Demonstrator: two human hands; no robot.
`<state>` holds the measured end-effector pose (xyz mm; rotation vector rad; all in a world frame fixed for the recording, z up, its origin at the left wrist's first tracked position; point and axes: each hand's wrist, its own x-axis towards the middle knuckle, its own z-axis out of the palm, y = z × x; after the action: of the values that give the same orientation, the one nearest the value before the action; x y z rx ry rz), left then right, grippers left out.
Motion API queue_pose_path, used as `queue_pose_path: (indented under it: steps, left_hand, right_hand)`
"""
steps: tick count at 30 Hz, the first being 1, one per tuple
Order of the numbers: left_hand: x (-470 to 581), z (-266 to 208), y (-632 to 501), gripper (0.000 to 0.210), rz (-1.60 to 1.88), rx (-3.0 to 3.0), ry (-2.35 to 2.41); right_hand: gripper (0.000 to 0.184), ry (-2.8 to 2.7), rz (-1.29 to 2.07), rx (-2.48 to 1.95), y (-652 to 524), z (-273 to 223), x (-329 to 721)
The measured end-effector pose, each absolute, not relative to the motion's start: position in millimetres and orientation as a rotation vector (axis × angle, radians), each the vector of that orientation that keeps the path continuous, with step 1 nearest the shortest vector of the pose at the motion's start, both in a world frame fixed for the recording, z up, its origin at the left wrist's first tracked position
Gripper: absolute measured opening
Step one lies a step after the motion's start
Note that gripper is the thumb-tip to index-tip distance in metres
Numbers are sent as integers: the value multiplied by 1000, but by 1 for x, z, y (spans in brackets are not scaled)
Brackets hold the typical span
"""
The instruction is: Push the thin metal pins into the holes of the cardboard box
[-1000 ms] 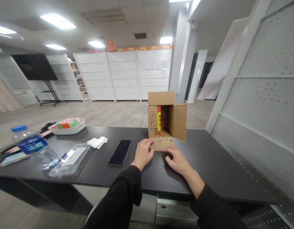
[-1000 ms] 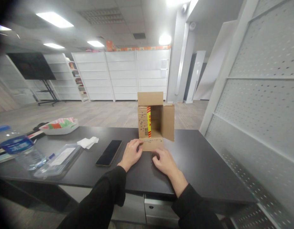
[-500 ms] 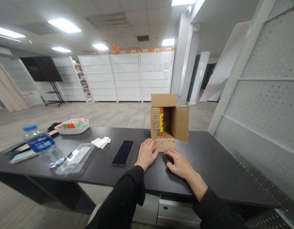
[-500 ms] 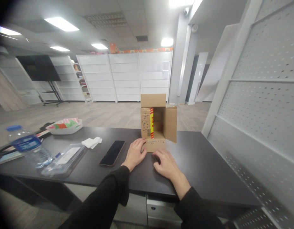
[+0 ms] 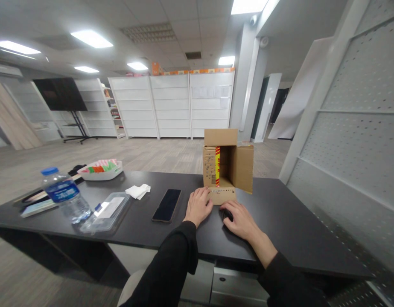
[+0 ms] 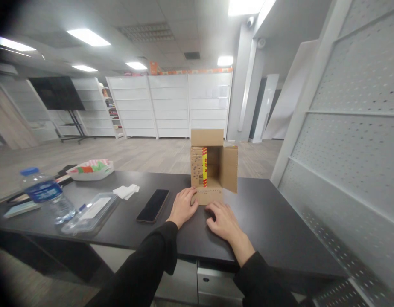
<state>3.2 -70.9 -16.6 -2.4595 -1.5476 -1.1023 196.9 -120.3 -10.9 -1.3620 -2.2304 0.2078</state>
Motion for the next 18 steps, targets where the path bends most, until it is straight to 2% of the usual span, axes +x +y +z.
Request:
queue_pose_path:
  steps: [18]
  left_hand:
    - [5,-14,-74,29,-1103,-2388,-1573]
  right_hand:
    - [27,-2237,174,-1380,-119,-13,197]
